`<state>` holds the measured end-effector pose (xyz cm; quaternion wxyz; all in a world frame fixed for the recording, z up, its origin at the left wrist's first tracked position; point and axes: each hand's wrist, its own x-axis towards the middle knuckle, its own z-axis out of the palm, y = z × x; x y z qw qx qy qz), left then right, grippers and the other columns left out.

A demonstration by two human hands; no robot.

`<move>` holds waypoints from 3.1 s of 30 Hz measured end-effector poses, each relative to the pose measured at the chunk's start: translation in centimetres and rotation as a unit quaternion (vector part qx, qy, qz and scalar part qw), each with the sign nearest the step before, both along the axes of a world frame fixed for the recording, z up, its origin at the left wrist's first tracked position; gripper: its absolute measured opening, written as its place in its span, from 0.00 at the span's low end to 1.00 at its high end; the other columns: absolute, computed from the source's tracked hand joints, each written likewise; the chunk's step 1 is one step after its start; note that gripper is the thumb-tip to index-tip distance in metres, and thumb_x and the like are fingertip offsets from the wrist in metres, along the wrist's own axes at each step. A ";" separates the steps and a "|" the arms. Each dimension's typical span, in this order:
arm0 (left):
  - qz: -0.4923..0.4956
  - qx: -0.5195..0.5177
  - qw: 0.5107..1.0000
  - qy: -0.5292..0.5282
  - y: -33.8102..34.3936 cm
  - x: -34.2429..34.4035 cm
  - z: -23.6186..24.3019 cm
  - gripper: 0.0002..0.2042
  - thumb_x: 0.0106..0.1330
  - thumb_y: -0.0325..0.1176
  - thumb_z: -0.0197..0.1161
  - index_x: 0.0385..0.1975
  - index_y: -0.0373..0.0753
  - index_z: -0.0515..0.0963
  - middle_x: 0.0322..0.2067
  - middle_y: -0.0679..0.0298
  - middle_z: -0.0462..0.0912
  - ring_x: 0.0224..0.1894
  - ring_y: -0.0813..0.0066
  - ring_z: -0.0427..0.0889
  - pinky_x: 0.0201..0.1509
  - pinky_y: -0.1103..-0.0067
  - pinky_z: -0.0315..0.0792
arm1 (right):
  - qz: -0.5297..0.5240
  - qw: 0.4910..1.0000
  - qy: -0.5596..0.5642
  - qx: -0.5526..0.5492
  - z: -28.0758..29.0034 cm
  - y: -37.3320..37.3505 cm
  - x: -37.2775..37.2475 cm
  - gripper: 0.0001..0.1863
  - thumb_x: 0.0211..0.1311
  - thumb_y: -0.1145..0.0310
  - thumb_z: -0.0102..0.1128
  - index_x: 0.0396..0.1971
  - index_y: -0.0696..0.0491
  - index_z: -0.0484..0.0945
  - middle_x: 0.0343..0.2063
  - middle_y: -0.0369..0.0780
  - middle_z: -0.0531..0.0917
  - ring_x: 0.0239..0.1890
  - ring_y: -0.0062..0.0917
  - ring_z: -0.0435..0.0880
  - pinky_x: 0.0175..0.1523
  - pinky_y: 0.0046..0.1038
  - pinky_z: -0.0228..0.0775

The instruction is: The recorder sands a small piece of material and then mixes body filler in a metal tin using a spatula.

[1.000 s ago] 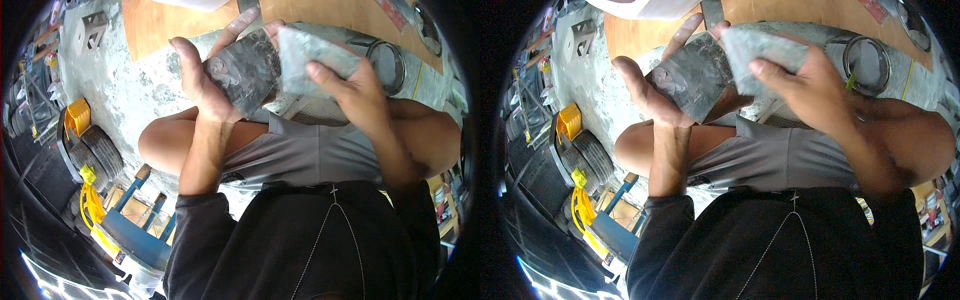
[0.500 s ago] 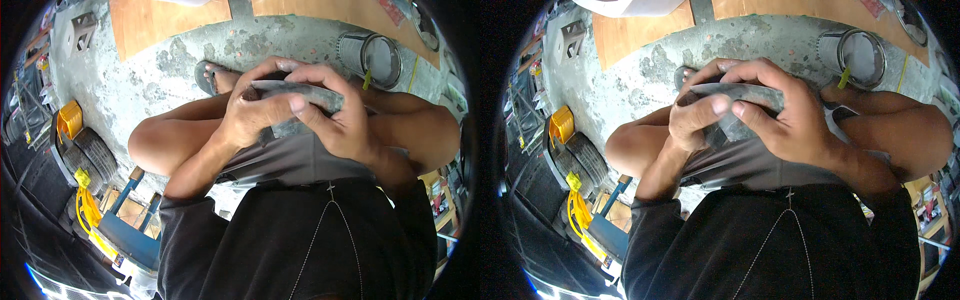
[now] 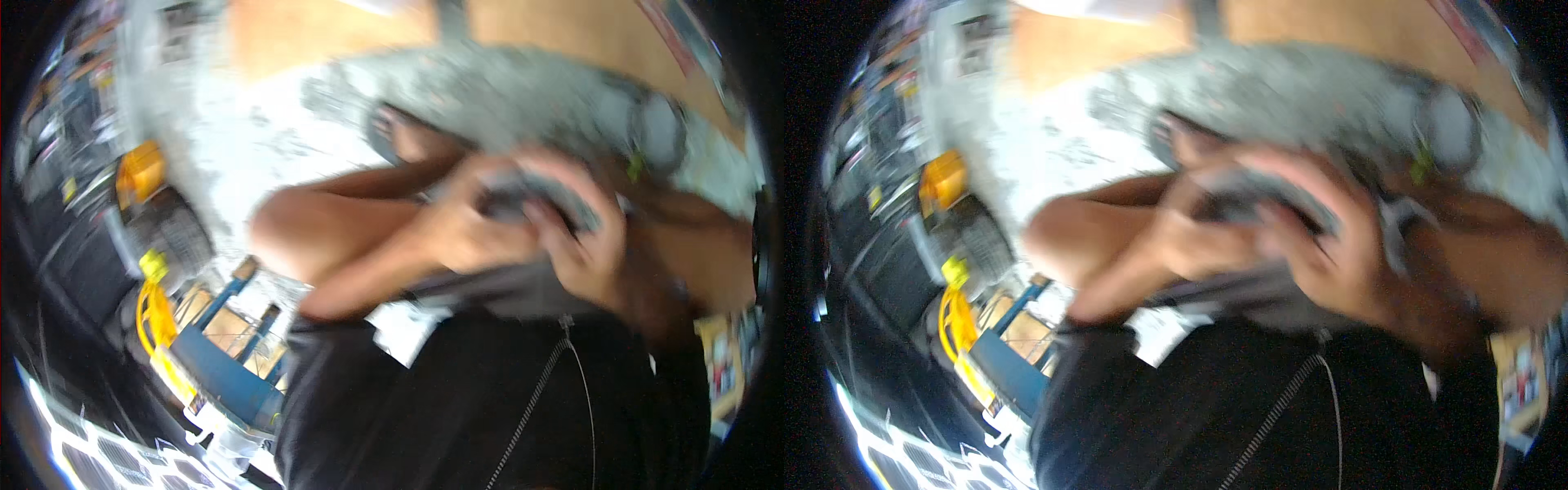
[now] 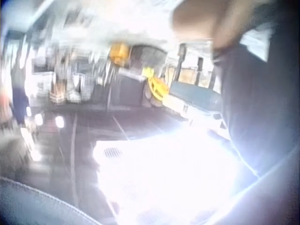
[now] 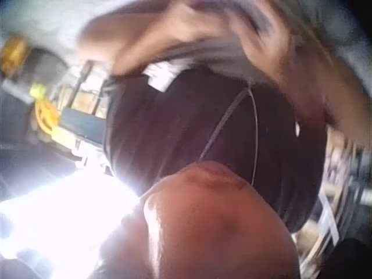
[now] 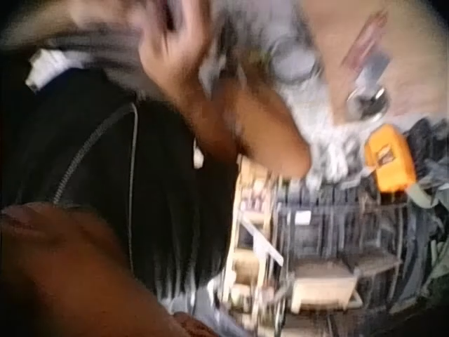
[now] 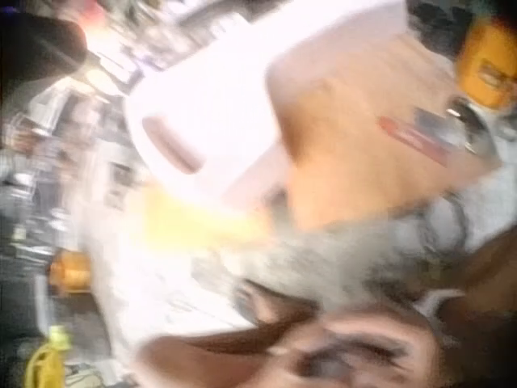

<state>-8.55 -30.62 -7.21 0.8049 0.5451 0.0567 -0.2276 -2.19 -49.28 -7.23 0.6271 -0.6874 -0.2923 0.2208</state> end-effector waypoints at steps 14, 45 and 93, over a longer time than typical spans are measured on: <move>-0.013 -0.175 0.982 0.071 -2.4 0.9 -0.5 0.22 0.59 0.32 0.63 0.54 0.35 0.75 0.48 0.62 0.80 0.53 0.71 0.77 0.59 0.76 0.68 | -0.029 0.997 0.066 -0.011 1.5 -1.3 -2.0 0.19 0.74 0.64 0.54 0.57 0.59 0.76 0.55 0.46 0.81 0.57 0.37 0.79 0.63 0.31 0.68; 0.029 -0.167 0.982 -0.083 -0.7 3.8 0.8 0.40 0.73 0.58 0.46 0.76 0.36 0.45 0.73 0.51 0.56 0.75 0.60 0.55 0.76 0.68 0.50 | -0.071 0.981 0.164 0.076 2.8 0.3 1.4 0.19 0.62 0.65 0.64 0.47 0.63 0.77 0.41 0.41 0.81 0.43 0.24 0.78 0.53 0.29 0.70; 0.085 -0.299 0.950 0.036 0.1 3.8 -0.5 0.40 0.72 0.60 0.38 0.70 0.27 0.58 0.68 0.48 0.66 0.70 0.56 0.66 0.74 0.64 0.56 | -0.122 0.963 0.242 -0.001 -0.9 -0.8 1.6 0.23 0.59 0.69 0.69 0.50 0.66 0.76 0.46 0.43 0.81 0.49 0.24 0.79 0.58 0.28 0.69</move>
